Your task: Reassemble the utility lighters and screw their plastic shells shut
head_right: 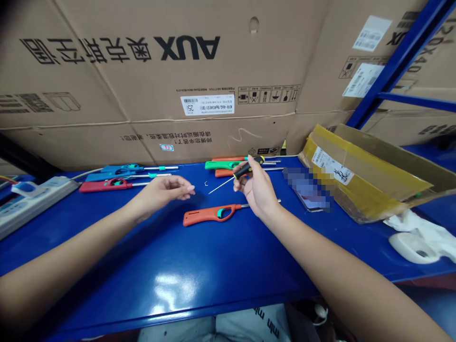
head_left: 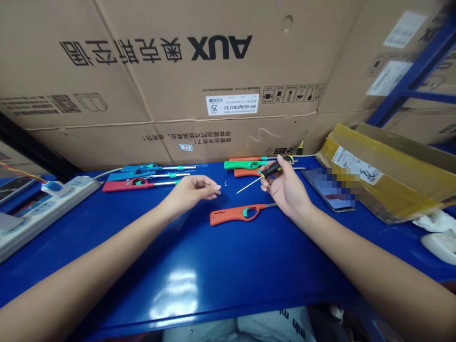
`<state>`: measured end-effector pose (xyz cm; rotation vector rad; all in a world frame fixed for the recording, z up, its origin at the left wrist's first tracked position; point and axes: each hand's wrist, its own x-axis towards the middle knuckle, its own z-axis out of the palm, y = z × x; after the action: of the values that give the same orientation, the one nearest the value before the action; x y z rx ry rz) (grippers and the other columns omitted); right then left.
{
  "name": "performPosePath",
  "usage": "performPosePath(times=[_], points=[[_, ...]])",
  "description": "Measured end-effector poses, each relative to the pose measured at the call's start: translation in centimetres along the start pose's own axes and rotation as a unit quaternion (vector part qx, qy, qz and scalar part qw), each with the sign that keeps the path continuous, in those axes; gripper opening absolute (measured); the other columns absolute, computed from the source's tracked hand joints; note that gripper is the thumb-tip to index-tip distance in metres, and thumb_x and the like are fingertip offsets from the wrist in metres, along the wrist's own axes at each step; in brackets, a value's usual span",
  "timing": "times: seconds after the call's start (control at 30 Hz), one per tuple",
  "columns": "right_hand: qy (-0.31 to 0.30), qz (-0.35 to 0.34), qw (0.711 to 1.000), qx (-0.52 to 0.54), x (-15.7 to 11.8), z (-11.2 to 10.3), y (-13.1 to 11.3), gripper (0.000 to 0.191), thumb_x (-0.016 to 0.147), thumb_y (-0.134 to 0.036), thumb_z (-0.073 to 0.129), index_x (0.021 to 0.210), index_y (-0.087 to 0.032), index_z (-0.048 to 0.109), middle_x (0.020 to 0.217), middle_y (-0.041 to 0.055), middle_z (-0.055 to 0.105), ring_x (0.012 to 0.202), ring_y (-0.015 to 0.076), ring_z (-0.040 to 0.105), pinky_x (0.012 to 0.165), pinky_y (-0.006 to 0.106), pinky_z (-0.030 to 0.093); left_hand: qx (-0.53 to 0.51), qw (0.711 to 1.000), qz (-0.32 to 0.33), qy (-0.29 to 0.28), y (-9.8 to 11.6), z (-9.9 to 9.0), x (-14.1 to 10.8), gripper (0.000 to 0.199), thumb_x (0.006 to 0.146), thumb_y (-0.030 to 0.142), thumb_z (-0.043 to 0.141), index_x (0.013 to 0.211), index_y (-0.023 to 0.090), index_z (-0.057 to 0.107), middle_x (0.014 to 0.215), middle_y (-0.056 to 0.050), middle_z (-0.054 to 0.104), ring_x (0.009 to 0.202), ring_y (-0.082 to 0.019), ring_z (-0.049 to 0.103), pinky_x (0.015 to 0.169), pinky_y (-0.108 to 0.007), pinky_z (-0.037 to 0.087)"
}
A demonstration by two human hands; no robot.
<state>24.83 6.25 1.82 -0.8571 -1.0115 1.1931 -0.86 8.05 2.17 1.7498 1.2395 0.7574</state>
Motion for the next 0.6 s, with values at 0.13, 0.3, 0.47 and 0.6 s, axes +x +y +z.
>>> performPosePath(times=[0.13, 0.3, 0.47, 0.6], points=[[-0.007, 0.061, 0.997, 0.051, -0.8, 0.9, 0.1, 0.043, 0.082, -0.061, 0.069, 0.085, -0.022, 0.052, 0.083, -0.0021, 0.056, 0.054, 0.0083, 0.050, 0.050, 0.025, 0.047, -0.116, 0.992, -0.027, 0.033, 0.2, 0.2, -4.2, 0.037, 0.075, 0.049, 0.085, 0.084, 0.015, 0.072, 0.079, -0.005, 0.076, 0.067, -0.012, 0.068, 0.068, -0.026, 0.059], [-0.016, 0.127, 0.990, 0.064, -1.5, 1.8, 1.0, 0.043, 0.081, -0.060, 0.073, 0.088, -0.022, 0.053, 0.085, -0.0020, 0.056, 0.057, 0.0088, 0.050, 0.051, 0.025, 0.048, -0.235, 0.968, -0.072, 0.046, -0.5, 1.3, -6.1, 0.038, 0.071, 0.041, 0.090, 0.096, 0.017, 0.074, 0.083, -0.004, 0.079, 0.071, -0.013, 0.072, 0.070, -0.024, 0.061], [-0.065, 0.091, 0.994, 0.000, -2.2, 2.3, 1.3, 0.044, 0.090, -0.067, 0.059, 0.093, -0.024, 0.052, 0.086, -0.0010, 0.053, 0.052, 0.0085, 0.046, 0.043, 0.024, 0.041, -0.399, 0.905, -0.148, 0.011, -0.6, 2.2, -6.7, 0.029, 0.076, 0.020, 0.086, 0.103, 0.018, 0.076, 0.086, -0.004, 0.080, 0.079, -0.013, 0.076, 0.078, -0.022, 0.064], [-0.083, 0.054, 0.994, -0.038, -2.8, 2.5, 0.7, 0.040, 0.094, -0.063, 0.054, 0.091, -0.023, 0.054, 0.087, 0.0004, 0.054, 0.050, 0.0090, 0.050, 0.041, 0.025, 0.044, -0.450, 0.878, -0.165, 0.000, -0.3, 2.6, -7.4, 0.020, 0.084, 0.013, 0.078, 0.103, 0.020, 0.078, 0.088, -0.002, 0.081, 0.081, -0.011, 0.077, 0.077, -0.015, 0.063]])
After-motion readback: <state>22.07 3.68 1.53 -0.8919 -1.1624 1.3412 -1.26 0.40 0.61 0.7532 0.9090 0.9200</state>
